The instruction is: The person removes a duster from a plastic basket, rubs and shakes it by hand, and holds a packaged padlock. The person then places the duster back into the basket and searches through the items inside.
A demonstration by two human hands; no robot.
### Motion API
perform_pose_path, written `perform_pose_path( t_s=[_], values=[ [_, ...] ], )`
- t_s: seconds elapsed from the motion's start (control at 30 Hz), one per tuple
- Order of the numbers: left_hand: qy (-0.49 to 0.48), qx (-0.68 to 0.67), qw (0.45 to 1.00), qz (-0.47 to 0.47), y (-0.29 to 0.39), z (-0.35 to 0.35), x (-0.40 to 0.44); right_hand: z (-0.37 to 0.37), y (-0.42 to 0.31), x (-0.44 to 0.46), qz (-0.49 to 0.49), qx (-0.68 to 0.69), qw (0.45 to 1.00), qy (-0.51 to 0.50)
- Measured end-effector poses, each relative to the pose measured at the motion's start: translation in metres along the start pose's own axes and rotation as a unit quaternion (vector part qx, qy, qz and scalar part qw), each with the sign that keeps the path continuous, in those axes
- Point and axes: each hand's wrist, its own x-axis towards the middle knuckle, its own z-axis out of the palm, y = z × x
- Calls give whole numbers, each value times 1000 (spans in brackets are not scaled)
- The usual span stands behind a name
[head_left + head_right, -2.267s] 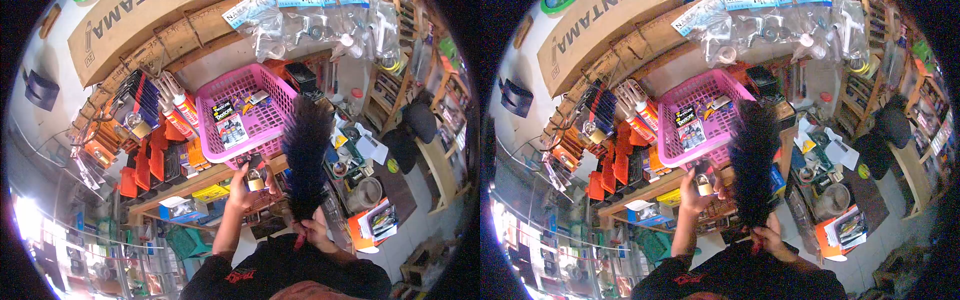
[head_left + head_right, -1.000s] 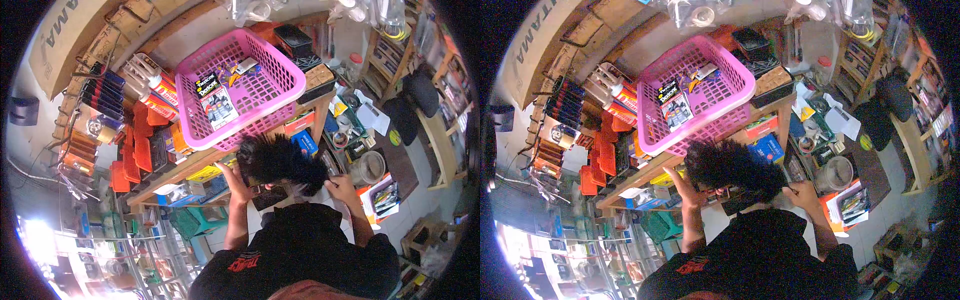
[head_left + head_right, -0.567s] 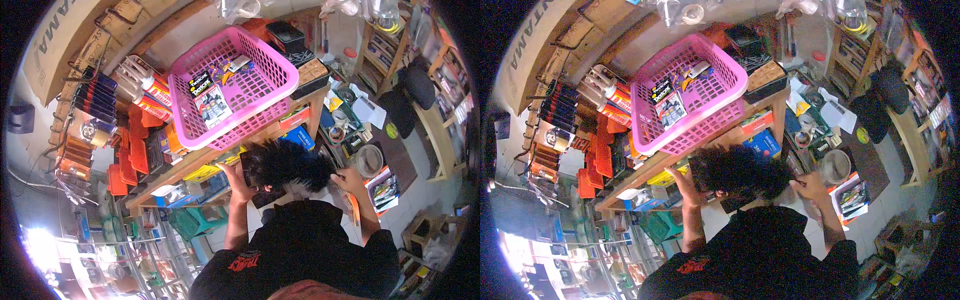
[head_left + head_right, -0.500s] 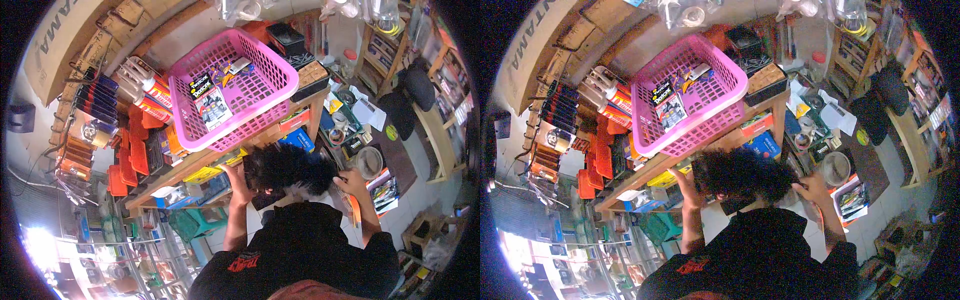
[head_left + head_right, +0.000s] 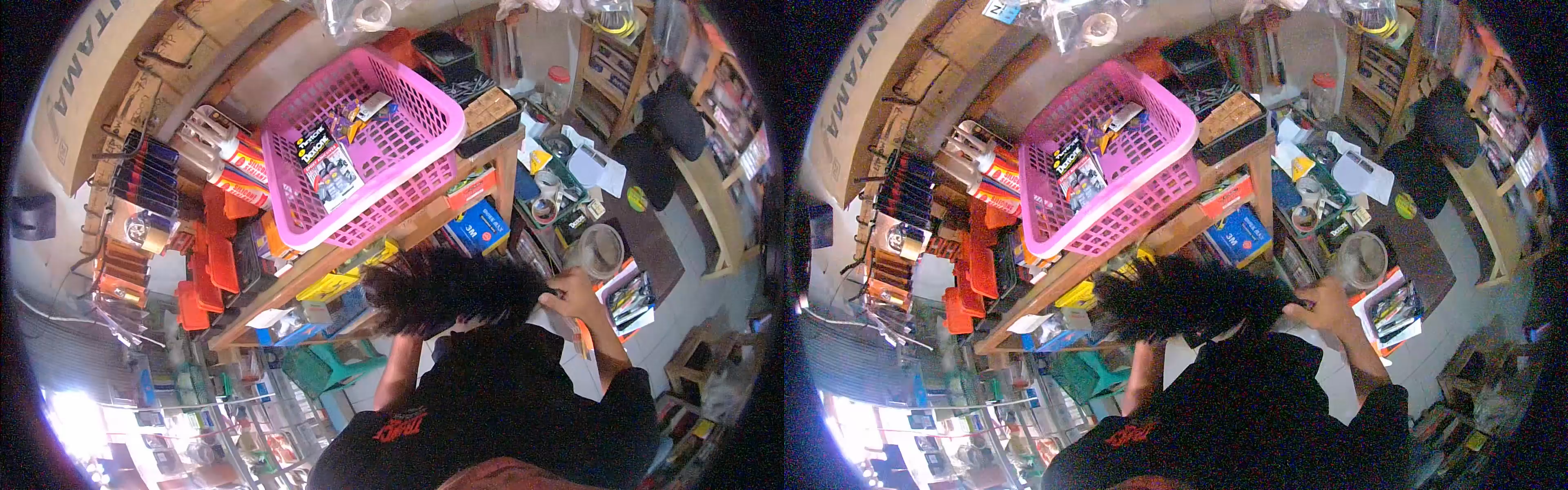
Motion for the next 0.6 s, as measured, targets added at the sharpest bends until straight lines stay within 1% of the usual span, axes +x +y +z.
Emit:
perform_pose_path(
  t_s=[0.03,0.1,0.13,0.2,0.3,0.37,0.5,0.53,0.6],
  values=[
    [16,-20,1000,-10,8,5,-2,0,0,-2,-5,9,1000,8],
    [31,-35,999,-27,14,8,-6,7,6,-6,-55,17,998,26],
    [25,-31,999,-35,13,7,-7,9,7,-7,-81,20,996,35],
    [-4,0,999,-46,2,0,-9,5,-3,-4,-78,41,996,12],
    [-50,79,995,-37,-26,-16,-9,1,-18,6,-55,44,997,8],
    [-67,158,985,-10,-46,-29,-6,4,-24,8,-43,45,998,11],
    [-58,351,934,37,-85,-72,-5,10,-26,16,-43,77,996,28],
    [-60,382,922,36,-95,-82,-7,12,-27,16,-40,93,994,30],
    [-86,385,919,21,-97,-89,-5,16,-25,19,-33,81,995,38]
  ],
)
